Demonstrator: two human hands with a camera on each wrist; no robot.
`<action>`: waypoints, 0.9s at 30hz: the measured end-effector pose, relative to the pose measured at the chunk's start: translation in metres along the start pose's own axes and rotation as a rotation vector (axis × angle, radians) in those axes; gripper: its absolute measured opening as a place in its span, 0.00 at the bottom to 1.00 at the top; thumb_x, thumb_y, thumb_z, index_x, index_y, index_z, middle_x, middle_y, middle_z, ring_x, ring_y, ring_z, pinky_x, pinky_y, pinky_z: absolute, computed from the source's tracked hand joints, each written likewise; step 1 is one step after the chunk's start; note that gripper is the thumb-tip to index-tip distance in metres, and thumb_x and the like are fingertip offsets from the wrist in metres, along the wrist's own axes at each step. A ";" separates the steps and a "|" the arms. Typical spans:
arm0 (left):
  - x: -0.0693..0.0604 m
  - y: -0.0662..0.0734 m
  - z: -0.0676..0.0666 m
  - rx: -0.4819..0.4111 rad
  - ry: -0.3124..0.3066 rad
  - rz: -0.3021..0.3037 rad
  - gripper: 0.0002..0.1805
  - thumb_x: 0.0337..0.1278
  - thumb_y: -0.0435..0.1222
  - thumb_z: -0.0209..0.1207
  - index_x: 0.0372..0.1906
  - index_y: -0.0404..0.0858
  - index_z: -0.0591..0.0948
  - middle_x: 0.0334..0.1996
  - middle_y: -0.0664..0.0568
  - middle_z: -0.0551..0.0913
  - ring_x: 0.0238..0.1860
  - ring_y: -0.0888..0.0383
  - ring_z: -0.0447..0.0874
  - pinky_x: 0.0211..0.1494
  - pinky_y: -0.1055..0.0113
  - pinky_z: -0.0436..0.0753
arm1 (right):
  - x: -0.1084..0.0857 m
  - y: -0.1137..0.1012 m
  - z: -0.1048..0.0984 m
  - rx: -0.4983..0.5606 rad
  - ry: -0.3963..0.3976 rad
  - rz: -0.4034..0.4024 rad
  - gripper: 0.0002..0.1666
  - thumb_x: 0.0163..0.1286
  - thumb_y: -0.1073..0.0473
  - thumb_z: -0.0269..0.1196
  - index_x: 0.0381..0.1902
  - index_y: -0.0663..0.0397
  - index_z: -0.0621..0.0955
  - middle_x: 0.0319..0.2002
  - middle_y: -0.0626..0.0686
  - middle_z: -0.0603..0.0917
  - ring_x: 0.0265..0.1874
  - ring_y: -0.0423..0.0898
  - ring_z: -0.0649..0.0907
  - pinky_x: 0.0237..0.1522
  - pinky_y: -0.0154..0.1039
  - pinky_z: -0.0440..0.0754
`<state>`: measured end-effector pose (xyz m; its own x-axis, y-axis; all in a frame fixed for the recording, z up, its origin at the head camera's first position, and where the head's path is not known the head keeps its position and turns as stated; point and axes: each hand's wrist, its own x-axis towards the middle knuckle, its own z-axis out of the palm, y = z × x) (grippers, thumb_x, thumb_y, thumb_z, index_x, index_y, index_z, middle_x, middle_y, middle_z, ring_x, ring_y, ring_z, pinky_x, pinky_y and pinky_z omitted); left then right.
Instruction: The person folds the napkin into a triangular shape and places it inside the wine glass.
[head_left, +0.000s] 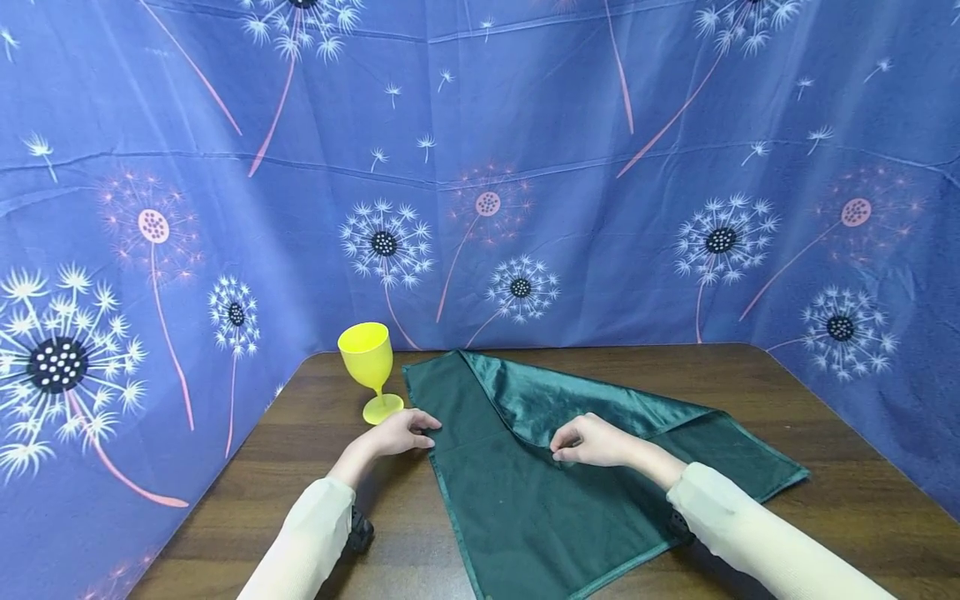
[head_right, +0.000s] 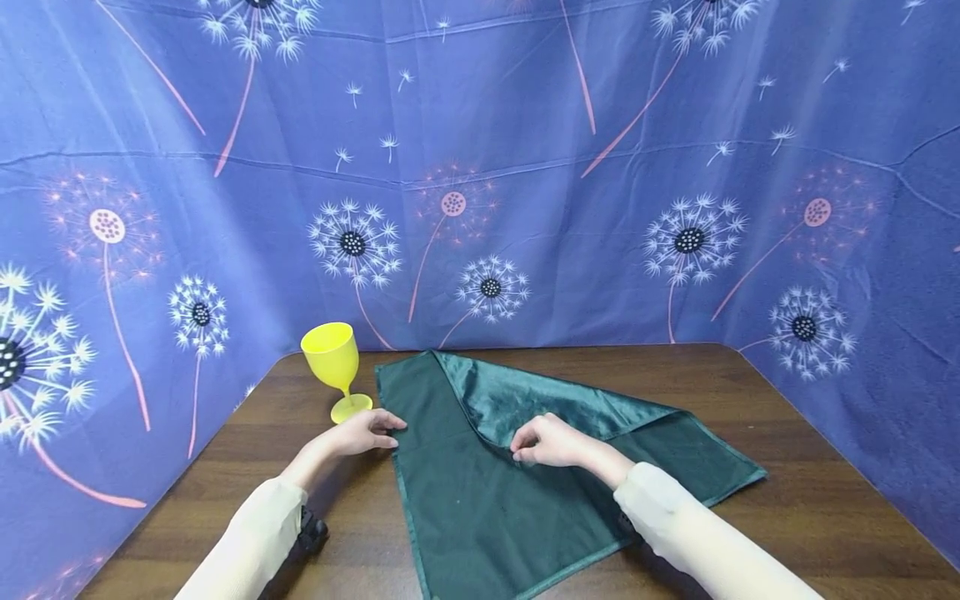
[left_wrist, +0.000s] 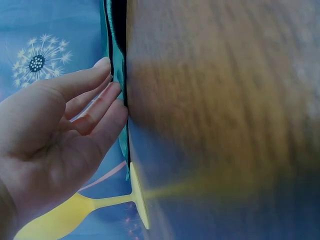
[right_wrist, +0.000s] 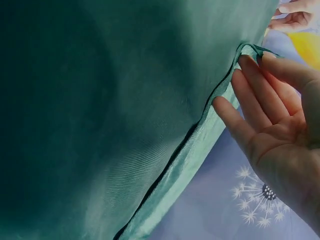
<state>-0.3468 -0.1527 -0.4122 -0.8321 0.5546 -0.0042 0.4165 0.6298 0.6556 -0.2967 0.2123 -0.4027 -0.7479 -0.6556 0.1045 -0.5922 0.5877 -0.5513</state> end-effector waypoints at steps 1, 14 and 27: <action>0.001 0.000 0.000 0.001 0.001 -0.001 0.16 0.56 0.31 0.61 0.51 0.32 0.79 0.49 0.41 0.81 0.53 0.45 0.78 0.54 0.54 0.78 | 0.001 0.001 -0.001 0.000 0.000 0.001 0.05 0.64 0.61 0.61 0.33 0.54 0.84 0.31 0.45 0.86 0.30 0.32 0.81 0.35 0.29 0.80; 0.002 -0.005 -0.001 0.006 -0.010 0.097 0.16 0.58 0.37 0.61 0.50 0.33 0.80 0.46 0.45 0.83 0.49 0.51 0.81 0.50 0.59 0.79 | 0.005 0.018 -0.012 0.021 0.001 0.022 0.06 0.65 0.61 0.61 0.34 0.56 0.84 0.31 0.48 0.86 0.28 0.31 0.79 0.30 0.30 0.78; -0.001 0.007 0.001 0.010 -0.019 0.015 0.16 0.57 0.31 0.60 0.50 0.31 0.79 0.48 0.41 0.83 0.51 0.46 0.80 0.51 0.56 0.80 | 0.011 0.033 -0.019 0.059 -0.019 0.080 0.07 0.66 0.58 0.59 0.36 0.54 0.83 0.33 0.48 0.86 0.28 0.37 0.80 0.30 0.32 0.77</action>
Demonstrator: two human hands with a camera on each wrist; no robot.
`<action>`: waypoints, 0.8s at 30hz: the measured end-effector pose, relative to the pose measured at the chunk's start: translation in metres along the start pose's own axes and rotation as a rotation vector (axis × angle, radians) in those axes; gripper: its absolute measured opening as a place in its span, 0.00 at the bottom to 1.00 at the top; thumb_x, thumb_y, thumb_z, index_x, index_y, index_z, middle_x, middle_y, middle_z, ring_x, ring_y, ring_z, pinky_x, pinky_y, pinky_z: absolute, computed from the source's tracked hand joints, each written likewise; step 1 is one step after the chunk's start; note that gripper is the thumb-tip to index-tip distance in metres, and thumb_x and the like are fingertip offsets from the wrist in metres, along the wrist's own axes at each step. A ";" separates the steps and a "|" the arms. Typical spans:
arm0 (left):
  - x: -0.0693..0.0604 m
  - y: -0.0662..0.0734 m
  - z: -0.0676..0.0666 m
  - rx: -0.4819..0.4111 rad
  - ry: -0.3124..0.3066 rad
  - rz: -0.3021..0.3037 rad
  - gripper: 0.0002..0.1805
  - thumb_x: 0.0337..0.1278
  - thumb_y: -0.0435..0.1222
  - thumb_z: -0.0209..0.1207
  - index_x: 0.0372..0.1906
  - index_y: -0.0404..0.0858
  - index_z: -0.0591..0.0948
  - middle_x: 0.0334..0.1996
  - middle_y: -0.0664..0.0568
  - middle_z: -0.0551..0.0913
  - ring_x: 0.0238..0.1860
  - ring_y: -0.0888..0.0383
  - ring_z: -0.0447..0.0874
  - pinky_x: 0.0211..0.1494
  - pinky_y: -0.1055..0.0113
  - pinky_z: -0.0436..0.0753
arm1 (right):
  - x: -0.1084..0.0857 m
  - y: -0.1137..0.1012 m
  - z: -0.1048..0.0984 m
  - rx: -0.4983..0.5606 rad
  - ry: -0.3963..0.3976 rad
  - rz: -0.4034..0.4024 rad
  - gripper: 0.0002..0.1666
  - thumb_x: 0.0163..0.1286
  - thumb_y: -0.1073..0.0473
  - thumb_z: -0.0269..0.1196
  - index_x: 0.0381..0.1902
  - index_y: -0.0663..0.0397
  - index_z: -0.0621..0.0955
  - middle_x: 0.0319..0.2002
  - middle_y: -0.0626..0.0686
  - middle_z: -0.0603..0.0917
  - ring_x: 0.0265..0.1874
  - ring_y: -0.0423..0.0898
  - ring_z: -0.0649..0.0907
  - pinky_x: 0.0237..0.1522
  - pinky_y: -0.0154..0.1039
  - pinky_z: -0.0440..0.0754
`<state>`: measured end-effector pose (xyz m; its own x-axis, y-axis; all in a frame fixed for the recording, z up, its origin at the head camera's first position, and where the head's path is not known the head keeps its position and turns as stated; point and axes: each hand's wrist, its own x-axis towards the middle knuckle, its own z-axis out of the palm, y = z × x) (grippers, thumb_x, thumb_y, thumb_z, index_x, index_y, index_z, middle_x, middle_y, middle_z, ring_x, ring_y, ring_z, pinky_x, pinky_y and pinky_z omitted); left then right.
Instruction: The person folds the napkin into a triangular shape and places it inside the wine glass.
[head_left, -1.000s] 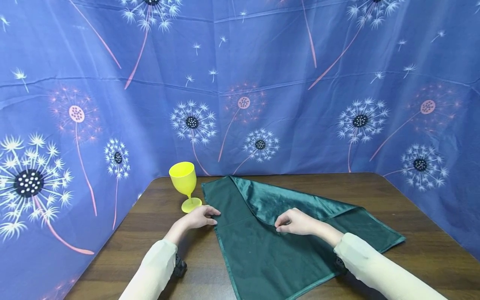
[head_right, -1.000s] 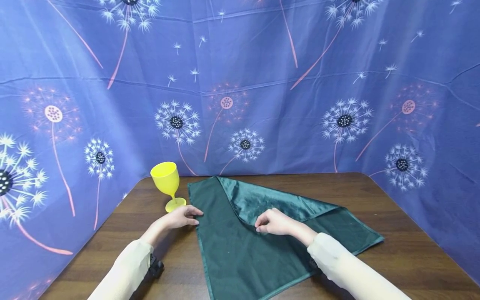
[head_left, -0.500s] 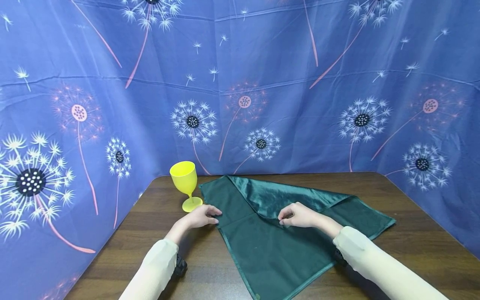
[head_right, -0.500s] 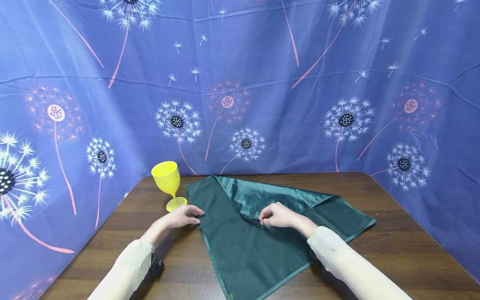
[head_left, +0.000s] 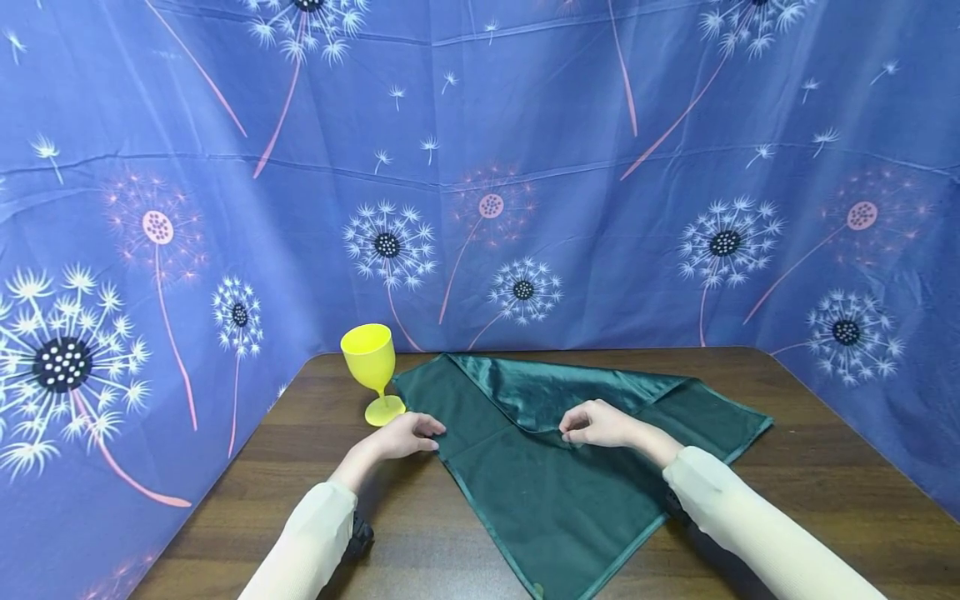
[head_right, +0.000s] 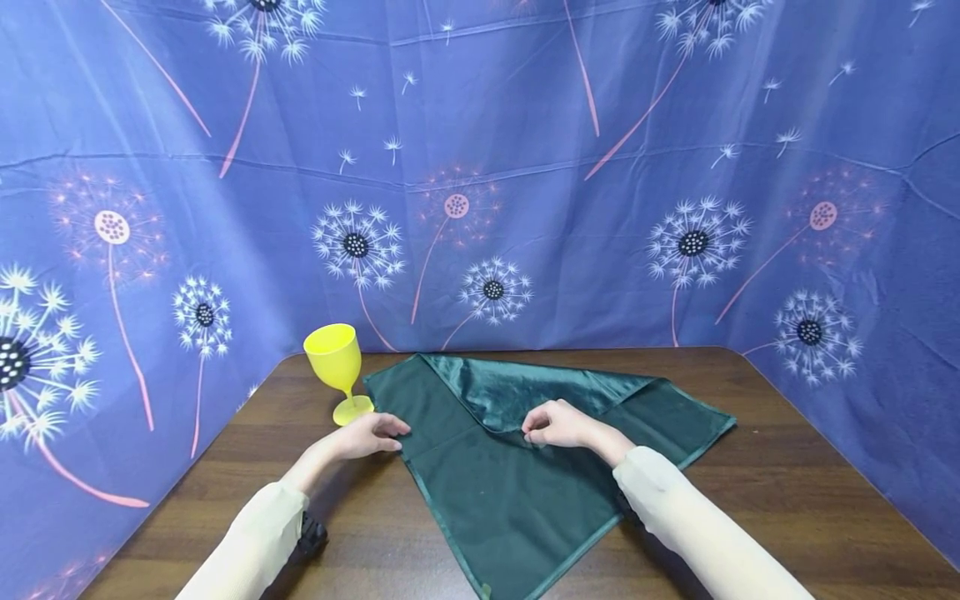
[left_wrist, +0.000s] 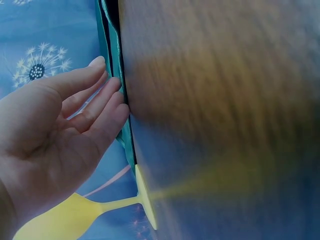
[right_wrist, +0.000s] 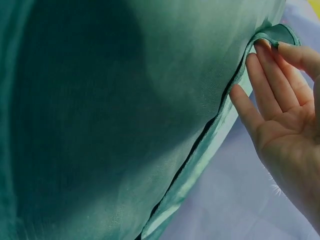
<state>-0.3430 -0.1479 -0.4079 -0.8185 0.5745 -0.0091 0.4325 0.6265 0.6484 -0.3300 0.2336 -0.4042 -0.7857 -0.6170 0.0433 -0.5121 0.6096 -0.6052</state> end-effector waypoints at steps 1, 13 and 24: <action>0.000 0.000 0.000 -0.001 -0.001 0.002 0.16 0.57 0.31 0.60 0.50 0.31 0.79 0.48 0.41 0.83 0.51 0.46 0.80 0.51 0.56 0.80 | 0.001 0.001 0.000 0.000 0.002 -0.001 0.07 0.66 0.59 0.59 0.36 0.54 0.83 0.33 0.48 0.86 0.28 0.36 0.80 0.30 0.32 0.77; 0.001 -0.002 -0.001 0.012 -0.002 0.026 0.15 0.58 0.30 0.59 0.50 0.30 0.79 0.46 0.41 0.83 0.50 0.46 0.80 0.51 0.56 0.80 | 0.016 0.012 -0.003 -0.020 0.021 0.000 0.05 0.64 0.61 0.60 0.33 0.52 0.83 0.31 0.46 0.86 0.27 0.33 0.78 0.31 0.31 0.77; 0.001 -0.004 -0.003 0.004 0.003 0.040 0.15 0.57 0.30 0.59 0.49 0.29 0.79 0.45 0.40 0.83 0.49 0.46 0.81 0.51 0.57 0.80 | 0.026 0.017 -0.005 -0.021 0.043 0.017 0.06 0.65 0.59 0.60 0.36 0.53 0.83 0.34 0.47 0.85 0.33 0.35 0.81 0.35 0.32 0.78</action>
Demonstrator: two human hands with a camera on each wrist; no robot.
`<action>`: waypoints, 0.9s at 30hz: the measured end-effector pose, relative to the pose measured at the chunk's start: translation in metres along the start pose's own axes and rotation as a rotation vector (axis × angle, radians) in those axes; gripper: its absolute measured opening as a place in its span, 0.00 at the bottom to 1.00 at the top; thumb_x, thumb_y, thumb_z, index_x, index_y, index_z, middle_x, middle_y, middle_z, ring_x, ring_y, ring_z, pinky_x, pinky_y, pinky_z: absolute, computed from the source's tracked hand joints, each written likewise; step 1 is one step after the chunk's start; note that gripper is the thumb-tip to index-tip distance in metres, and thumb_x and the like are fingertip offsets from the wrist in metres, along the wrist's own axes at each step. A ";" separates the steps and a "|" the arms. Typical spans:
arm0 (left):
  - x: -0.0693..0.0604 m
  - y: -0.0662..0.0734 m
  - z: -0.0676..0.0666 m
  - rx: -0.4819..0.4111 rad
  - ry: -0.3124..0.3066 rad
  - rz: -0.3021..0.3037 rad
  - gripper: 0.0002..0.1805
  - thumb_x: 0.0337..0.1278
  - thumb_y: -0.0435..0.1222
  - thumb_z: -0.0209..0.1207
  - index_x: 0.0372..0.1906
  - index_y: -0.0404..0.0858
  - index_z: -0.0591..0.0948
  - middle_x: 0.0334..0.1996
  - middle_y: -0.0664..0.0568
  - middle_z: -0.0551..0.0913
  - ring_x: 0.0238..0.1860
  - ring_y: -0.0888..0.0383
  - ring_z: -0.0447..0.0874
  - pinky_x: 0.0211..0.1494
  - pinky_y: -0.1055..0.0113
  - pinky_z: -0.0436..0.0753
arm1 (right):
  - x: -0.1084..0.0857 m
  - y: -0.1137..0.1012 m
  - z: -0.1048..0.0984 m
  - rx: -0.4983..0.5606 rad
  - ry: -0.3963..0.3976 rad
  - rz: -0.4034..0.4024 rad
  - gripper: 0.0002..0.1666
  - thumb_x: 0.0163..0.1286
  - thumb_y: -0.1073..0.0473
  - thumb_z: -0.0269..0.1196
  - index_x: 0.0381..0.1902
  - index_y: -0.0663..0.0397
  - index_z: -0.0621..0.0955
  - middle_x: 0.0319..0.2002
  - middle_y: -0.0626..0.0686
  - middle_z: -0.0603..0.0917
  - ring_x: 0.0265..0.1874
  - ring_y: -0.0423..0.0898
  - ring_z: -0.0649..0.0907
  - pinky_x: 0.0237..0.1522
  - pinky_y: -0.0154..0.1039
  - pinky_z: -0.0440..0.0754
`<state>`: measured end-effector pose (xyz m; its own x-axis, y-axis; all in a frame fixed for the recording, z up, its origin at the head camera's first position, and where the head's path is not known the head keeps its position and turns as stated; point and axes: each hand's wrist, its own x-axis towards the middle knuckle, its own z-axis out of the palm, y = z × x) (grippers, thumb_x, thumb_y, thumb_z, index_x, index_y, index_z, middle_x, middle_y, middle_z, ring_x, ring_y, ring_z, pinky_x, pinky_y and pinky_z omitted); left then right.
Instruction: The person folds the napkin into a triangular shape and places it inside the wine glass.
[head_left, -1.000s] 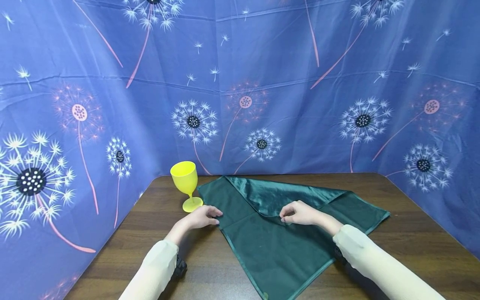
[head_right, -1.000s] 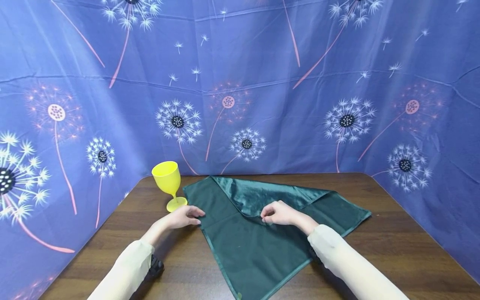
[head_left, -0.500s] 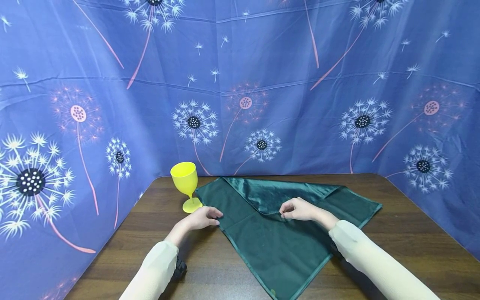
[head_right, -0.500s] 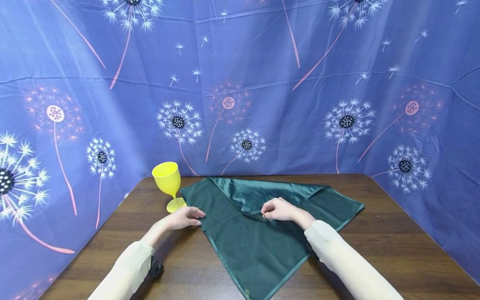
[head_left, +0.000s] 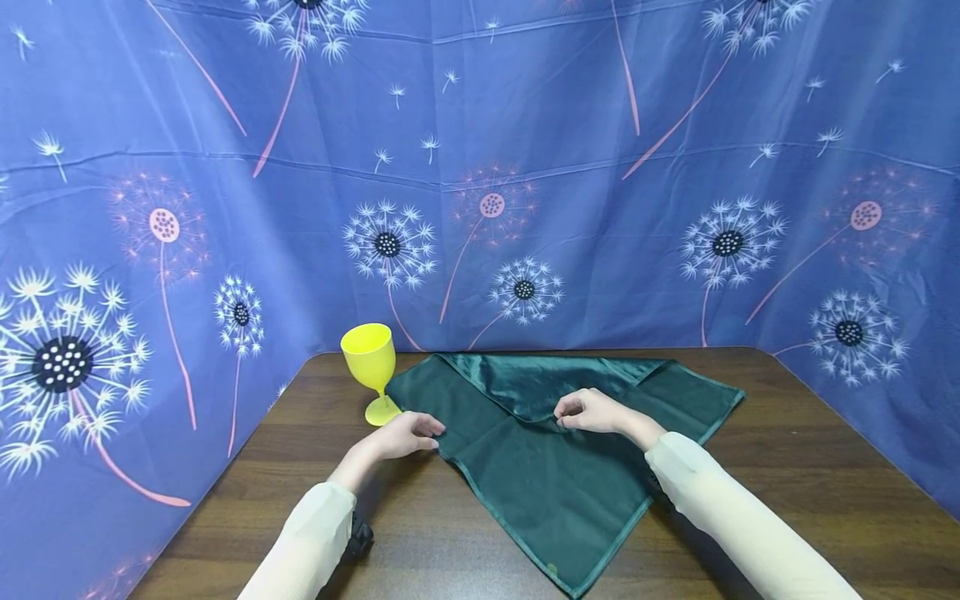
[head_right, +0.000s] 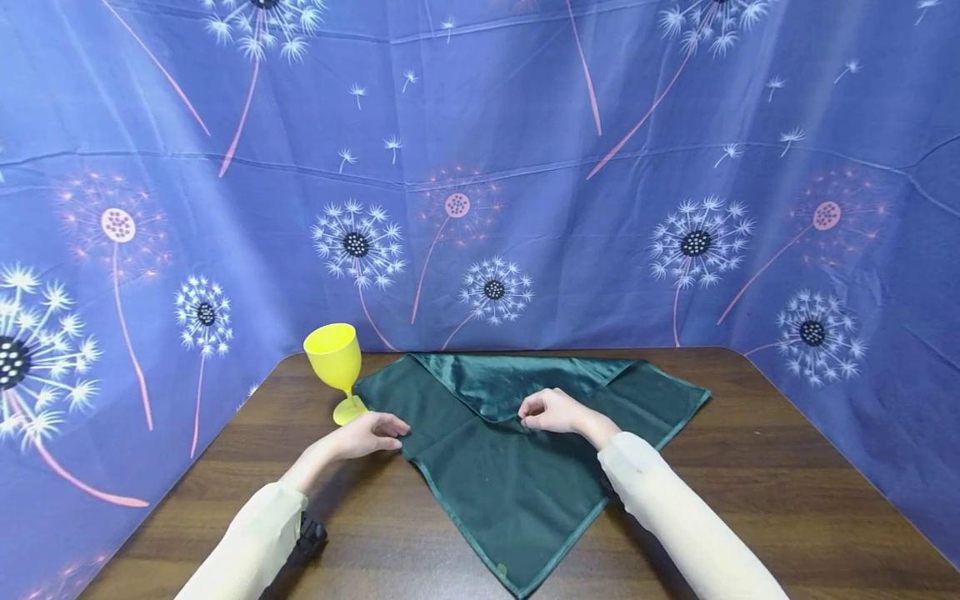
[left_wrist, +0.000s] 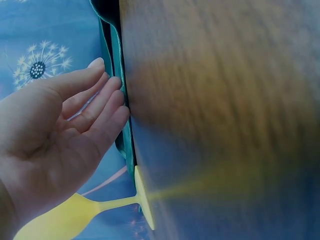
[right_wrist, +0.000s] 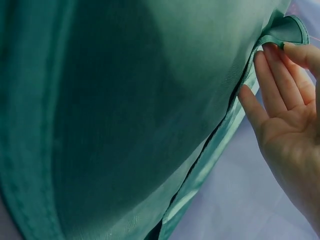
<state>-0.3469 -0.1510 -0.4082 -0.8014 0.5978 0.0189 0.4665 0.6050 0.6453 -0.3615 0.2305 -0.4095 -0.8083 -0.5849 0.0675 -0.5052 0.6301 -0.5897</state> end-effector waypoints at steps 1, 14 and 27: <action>0.000 -0.001 0.000 -0.005 0.000 -0.003 0.15 0.57 0.30 0.59 0.49 0.29 0.78 0.46 0.40 0.83 0.49 0.46 0.81 0.51 0.56 0.79 | 0.001 0.000 0.000 -0.004 -0.001 0.003 0.06 0.65 0.59 0.60 0.36 0.53 0.83 0.34 0.46 0.85 0.34 0.35 0.81 0.36 0.32 0.78; -0.001 -0.005 -0.001 0.034 0.047 -0.004 0.15 0.57 0.31 0.60 0.49 0.29 0.79 0.46 0.40 0.81 0.50 0.44 0.78 0.55 0.51 0.77 | 0.009 0.003 -0.001 0.003 -0.010 0.032 0.07 0.66 0.59 0.59 0.38 0.53 0.82 0.39 0.50 0.85 0.40 0.43 0.82 0.38 0.36 0.78; 0.001 -0.004 0.003 0.057 0.075 0.006 0.14 0.59 0.31 0.58 0.49 0.30 0.79 0.46 0.40 0.82 0.50 0.45 0.78 0.54 0.52 0.77 | 0.009 0.004 -0.001 0.019 0.003 0.056 0.06 0.66 0.60 0.60 0.39 0.54 0.82 0.40 0.50 0.85 0.40 0.44 0.83 0.39 0.38 0.79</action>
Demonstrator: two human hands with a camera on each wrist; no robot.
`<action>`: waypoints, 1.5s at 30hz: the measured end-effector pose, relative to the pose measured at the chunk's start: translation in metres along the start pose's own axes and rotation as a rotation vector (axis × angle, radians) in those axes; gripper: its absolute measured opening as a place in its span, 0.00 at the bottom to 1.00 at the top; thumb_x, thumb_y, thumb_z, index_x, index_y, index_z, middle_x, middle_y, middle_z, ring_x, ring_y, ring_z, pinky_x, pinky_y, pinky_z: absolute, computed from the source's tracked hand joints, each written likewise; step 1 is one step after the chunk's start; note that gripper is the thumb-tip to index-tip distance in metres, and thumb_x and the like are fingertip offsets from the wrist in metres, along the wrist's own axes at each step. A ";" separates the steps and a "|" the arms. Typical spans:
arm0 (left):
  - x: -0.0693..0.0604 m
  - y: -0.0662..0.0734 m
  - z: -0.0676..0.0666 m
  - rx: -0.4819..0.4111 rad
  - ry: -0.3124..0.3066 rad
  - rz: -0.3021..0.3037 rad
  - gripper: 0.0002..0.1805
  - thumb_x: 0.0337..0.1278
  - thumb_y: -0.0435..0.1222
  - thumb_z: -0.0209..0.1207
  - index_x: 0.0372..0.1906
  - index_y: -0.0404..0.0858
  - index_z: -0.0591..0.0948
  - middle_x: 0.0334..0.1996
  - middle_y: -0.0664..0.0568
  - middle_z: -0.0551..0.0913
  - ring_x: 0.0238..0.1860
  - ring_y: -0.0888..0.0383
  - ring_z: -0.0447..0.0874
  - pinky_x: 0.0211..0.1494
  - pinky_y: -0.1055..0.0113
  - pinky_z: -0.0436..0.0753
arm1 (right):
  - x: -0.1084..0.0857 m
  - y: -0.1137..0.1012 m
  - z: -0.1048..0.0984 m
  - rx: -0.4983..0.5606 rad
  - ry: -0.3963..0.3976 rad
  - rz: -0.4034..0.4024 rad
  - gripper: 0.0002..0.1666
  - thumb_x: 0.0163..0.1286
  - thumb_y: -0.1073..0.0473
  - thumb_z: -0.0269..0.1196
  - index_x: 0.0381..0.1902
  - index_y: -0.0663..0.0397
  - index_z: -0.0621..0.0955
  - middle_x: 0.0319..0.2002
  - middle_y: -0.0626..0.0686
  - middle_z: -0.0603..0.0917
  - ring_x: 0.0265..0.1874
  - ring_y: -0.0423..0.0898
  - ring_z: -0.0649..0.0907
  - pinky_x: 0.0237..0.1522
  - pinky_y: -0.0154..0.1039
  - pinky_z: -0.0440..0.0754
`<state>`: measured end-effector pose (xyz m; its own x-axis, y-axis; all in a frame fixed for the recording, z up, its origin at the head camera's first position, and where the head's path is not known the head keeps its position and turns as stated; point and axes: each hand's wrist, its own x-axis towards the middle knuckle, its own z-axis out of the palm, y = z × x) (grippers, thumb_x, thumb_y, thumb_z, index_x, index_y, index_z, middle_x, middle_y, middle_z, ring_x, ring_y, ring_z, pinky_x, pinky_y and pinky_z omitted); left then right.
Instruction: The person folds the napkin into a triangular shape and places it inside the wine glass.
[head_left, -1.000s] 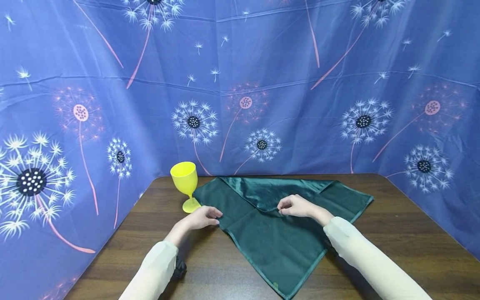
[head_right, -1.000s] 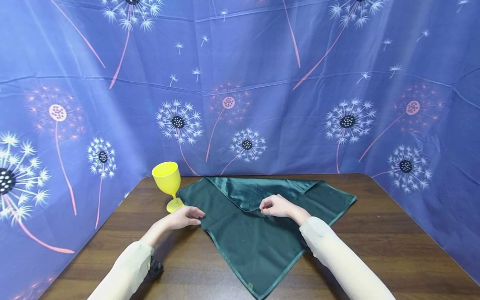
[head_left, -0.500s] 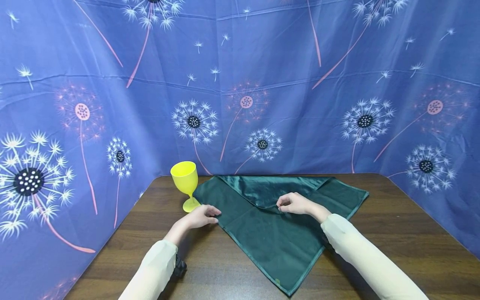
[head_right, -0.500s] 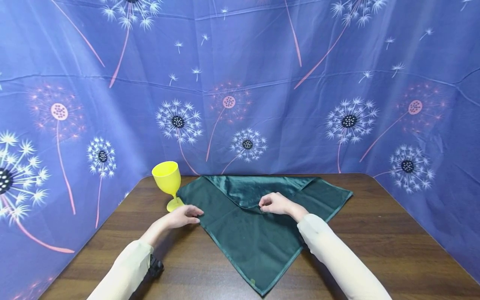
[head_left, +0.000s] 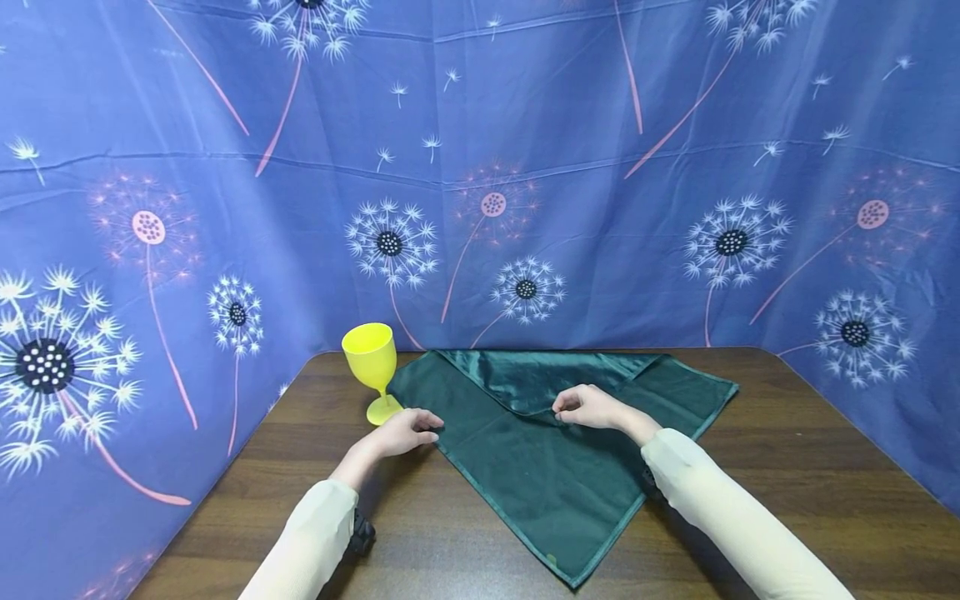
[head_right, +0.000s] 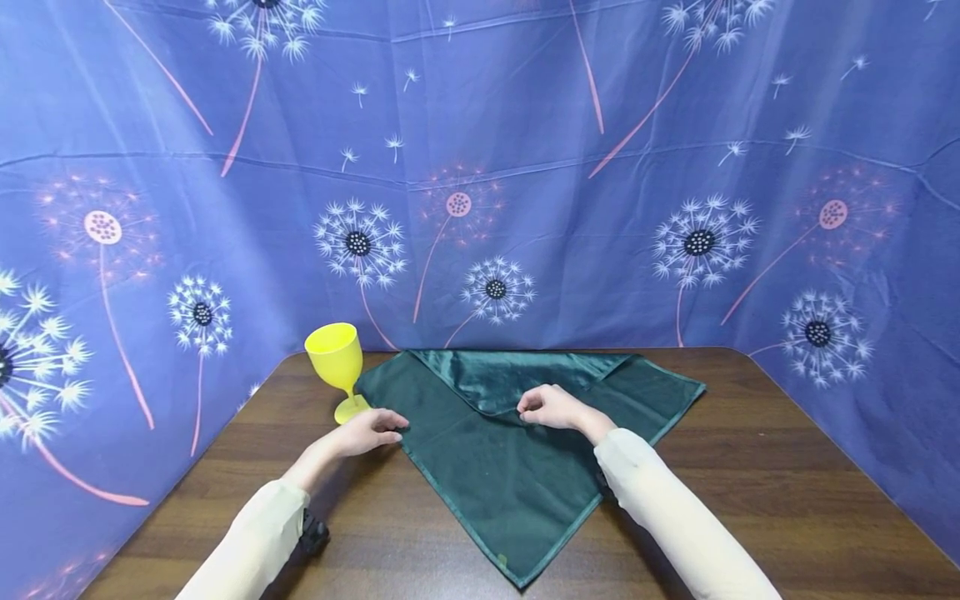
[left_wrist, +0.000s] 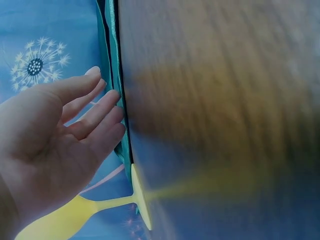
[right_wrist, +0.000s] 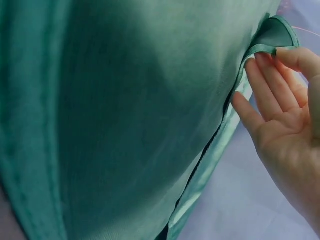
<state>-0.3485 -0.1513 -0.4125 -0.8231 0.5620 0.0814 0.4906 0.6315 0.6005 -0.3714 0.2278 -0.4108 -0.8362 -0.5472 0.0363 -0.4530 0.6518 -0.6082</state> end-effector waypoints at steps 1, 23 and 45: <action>0.000 0.000 0.001 0.003 0.000 0.010 0.14 0.59 0.31 0.57 0.49 0.29 0.79 0.46 0.40 0.82 0.49 0.45 0.79 0.54 0.53 0.77 | 0.000 -0.001 0.000 0.011 -0.001 0.000 0.06 0.65 0.60 0.60 0.38 0.54 0.82 0.39 0.50 0.85 0.40 0.44 0.83 0.38 0.38 0.79; -0.007 -0.006 0.004 -0.095 -0.034 -0.074 0.16 0.60 0.31 0.57 0.52 0.29 0.77 0.50 0.38 0.81 0.54 0.43 0.77 0.55 0.53 0.77 | -0.020 -0.017 -0.008 -0.044 0.131 -0.077 0.10 0.65 0.58 0.61 0.40 0.56 0.84 0.40 0.53 0.86 0.40 0.47 0.84 0.38 0.35 0.80; 0.002 -0.002 -0.001 -0.052 -0.031 -0.109 0.19 0.60 0.32 0.58 0.55 0.31 0.76 0.54 0.41 0.79 0.57 0.45 0.75 0.60 0.53 0.74 | -0.045 -0.039 -0.004 -0.049 0.128 -0.204 0.10 0.65 0.59 0.61 0.40 0.60 0.83 0.36 0.52 0.86 0.35 0.38 0.84 0.36 0.32 0.81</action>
<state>-0.3520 -0.1519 -0.4127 -0.8613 0.5081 -0.0106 0.3823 0.6614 0.6453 -0.3175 0.2290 -0.3858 -0.7571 -0.6009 0.2565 -0.6281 0.5613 -0.5389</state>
